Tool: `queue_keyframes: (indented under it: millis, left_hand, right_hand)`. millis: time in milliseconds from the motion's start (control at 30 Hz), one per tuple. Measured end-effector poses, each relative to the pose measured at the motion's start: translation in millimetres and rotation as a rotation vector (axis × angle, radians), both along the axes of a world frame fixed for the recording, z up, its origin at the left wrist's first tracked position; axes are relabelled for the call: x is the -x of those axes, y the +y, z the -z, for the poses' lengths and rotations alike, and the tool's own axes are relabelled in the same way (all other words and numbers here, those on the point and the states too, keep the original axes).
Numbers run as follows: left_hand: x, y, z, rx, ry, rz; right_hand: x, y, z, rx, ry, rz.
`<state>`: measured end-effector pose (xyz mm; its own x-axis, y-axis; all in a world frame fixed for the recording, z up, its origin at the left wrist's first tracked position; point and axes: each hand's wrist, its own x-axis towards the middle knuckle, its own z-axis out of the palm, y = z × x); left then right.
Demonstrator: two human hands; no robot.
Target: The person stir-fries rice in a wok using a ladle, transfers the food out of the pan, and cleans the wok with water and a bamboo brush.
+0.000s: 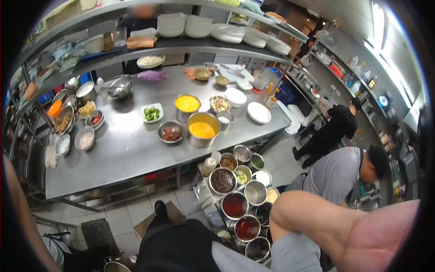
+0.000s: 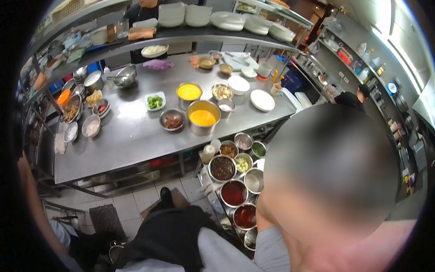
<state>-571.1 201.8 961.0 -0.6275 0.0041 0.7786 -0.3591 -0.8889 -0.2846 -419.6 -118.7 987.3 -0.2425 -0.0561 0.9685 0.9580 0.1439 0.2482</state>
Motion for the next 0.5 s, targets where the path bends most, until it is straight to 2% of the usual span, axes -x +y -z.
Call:
queue_keyframes:
  millis: [133, 300, 400, 500]
  left_hand:
    - [-16.8, -0.2, 0.3, -0.012, -0.077, -0.003]
    - [-31.4, 35.4, -19.0, -0.211, -0.026, 0.162]
    - [-42.1, 44.3, -19.6, -0.191, -0.010, 0.220]
    - [-52.6, 57.9, -17.2, -0.173, 0.018, 0.305]
  right_hand:
    - [-1.2, -24.2, -4.8, -0.055, -0.095, -0.007]
    - [43.6, -70.8, 52.6, -0.302, -0.075, 0.159]
    - [55.0, -70.6, 37.7, -0.309, -0.081, 0.214]
    - [50.2, -14.5, 14.4, -0.316, -0.078, 0.298]
